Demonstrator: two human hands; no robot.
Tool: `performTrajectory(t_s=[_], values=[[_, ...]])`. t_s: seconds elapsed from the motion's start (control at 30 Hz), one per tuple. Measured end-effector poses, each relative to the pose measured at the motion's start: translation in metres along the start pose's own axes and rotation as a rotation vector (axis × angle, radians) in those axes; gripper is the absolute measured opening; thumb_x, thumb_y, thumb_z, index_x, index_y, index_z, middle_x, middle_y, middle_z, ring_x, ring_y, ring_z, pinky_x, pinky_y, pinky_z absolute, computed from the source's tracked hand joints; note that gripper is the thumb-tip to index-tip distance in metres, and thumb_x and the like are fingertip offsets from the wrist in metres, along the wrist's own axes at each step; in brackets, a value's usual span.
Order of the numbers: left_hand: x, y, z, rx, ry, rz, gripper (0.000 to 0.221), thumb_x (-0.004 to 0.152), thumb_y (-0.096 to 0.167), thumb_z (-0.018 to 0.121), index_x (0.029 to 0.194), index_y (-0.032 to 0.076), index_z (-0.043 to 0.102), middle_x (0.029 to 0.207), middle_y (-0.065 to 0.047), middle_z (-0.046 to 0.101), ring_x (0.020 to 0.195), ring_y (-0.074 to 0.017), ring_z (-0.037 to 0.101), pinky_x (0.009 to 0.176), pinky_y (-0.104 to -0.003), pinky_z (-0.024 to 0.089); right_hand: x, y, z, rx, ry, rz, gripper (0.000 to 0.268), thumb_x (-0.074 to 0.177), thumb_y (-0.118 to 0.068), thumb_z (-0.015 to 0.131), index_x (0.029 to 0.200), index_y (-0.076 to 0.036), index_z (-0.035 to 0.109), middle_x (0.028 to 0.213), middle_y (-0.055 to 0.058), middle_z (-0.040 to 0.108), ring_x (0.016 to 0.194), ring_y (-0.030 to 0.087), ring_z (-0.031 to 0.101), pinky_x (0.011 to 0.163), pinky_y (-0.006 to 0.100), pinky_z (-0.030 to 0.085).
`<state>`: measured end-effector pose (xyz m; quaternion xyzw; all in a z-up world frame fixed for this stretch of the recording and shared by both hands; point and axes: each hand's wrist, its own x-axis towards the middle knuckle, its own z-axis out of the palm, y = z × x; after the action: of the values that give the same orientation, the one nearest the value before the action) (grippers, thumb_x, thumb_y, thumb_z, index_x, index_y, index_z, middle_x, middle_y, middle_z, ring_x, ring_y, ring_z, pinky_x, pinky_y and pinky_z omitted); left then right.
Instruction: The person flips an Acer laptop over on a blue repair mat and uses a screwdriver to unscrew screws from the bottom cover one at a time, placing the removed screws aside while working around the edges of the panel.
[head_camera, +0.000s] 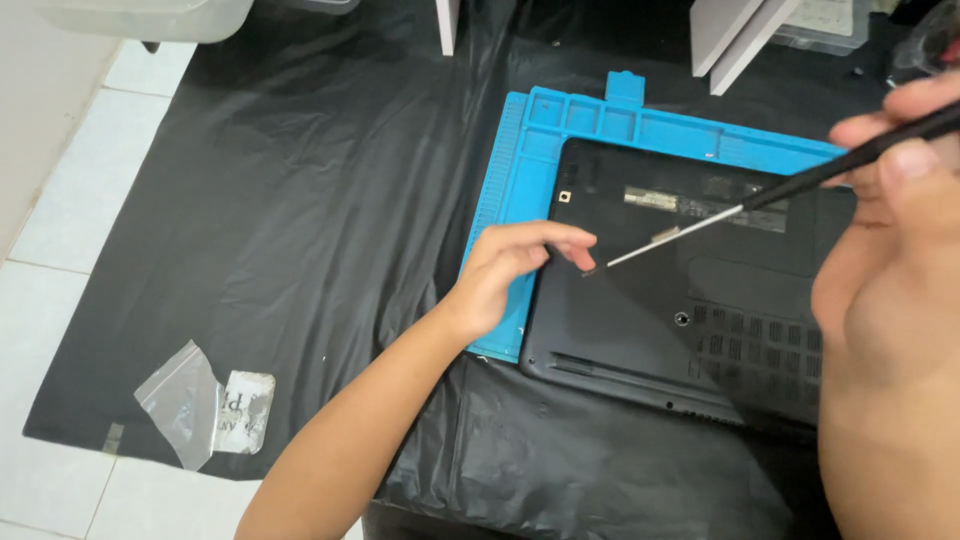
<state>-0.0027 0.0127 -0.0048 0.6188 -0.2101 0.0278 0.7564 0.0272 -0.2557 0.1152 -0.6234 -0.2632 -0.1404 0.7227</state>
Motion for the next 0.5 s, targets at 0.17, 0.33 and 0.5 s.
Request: performTrajectory(t_s=[0.17,0.33,0.5], values=[[0.001,0.013,0.020,0.059,-0.010,-0.074,0.026,0.100,0.014,0.065,0.123,0.005,0.073,0.110,-0.005,0.077,0.105,-0.0124,0.070,0.093,-0.029,0.049,0.011,0.025,-0.038,0.096,0.115,0.068,0.015,0.118,-0.001,0.053,0.132,0.003,0.054,0.126,0.011,0.057,0.109,0.017,0.063,0.094,0.032,0.057],[0.001,0.016,0.025,0.239,0.084,-0.090,0.015,0.098,0.014,0.071,0.106,0.004,0.078,0.100,-0.002,0.079,0.093,-0.0084,0.071,0.079,-0.024,0.048,0.018,0.012,-0.020,0.168,0.128,0.047,0.049,0.117,0.008,0.058,0.160,-0.002,0.039,0.120,0.012,0.059,0.100,0.019,0.065,0.087,0.028,0.054],[0.009,0.024,0.013,0.414,0.174,-0.005,0.013,0.094,0.014,0.074,0.101,0.003,0.077,0.096,-0.003,0.079,0.090,-0.0104,0.072,0.076,-0.025,0.051,0.021,0.017,-0.041,0.176,0.178,0.048,0.053,0.113,0.011,0.054,0.162,0.002,0.033,0.122,0.017,0.060,0.101,0.025,0.065,0.089,0.032,0.055]])
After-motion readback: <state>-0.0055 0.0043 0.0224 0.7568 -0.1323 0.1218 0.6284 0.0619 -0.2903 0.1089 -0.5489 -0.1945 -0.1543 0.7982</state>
